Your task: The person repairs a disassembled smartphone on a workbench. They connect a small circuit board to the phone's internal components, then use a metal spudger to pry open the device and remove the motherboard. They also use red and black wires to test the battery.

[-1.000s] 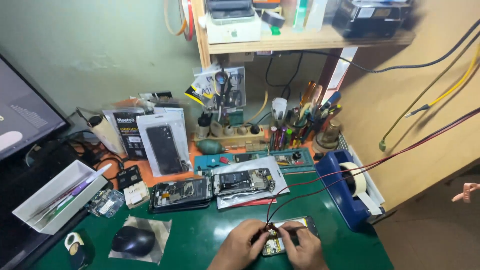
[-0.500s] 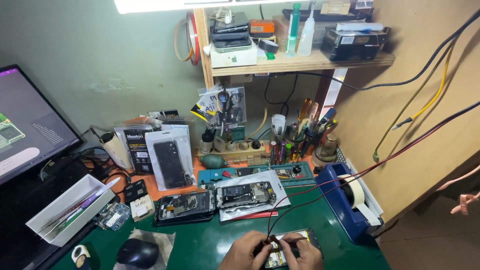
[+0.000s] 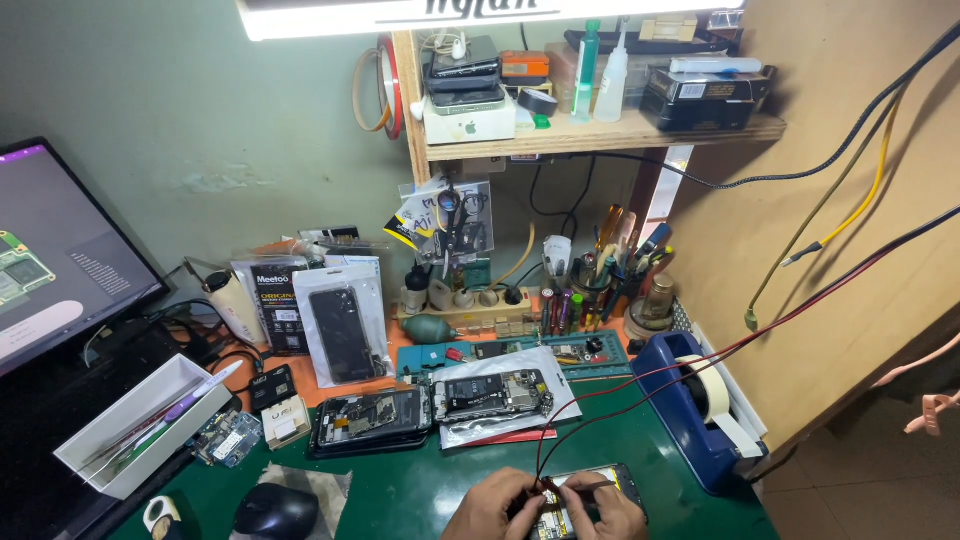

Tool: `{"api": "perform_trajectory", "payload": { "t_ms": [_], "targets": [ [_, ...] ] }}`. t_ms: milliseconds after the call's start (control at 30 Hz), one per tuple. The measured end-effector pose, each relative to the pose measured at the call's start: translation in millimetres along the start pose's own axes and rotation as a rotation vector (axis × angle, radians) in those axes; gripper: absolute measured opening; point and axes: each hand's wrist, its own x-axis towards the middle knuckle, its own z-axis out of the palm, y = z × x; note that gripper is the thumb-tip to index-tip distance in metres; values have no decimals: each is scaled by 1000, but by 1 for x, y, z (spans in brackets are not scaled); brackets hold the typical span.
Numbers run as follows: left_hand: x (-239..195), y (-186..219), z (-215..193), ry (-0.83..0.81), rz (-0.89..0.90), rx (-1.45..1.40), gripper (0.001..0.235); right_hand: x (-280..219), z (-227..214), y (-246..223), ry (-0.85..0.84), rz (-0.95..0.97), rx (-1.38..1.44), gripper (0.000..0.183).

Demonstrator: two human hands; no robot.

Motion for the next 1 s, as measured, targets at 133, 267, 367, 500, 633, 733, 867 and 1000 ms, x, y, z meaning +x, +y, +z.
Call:
{"api": "perform_trajectory", "payload": {
  "t_ms": [133, 267, 367, 500, 633, 733, 867, 1000],
  "targets": [
    [1, -5, 2, 21, 34, 13, 13, 0, 1, 0, 9, 8, -1, 2],
    [0, -1, 0, 16, 38, 5, 13, 0, 2, 4, 46, -82, 20, 2],
    [0, -3, 1, 14, 34, 14, 14, 0, 2, 3, 23, -46, 36, 1],
    [0, -1, 0, 8, 14, 2, 14, 1, 1, 3, 22, -40, 14, 2],
    [1, -3, 1, 1, 27, 7, 16, 1, 0, 1, 7, -38, 10, 2],
    [1, -4, 1, 0, 24, 6, 16, 1, 0, -1, -1, 1, 8, 2],
    [2, -5, 2, 1, 27, 3, 15, 0, 0, -4, 0, 44, -8, 3],
    [2, -5, 1, -5, 22, 6, 17, 0, 1, -3, 15, 48, 3, 3]
  ]
}}
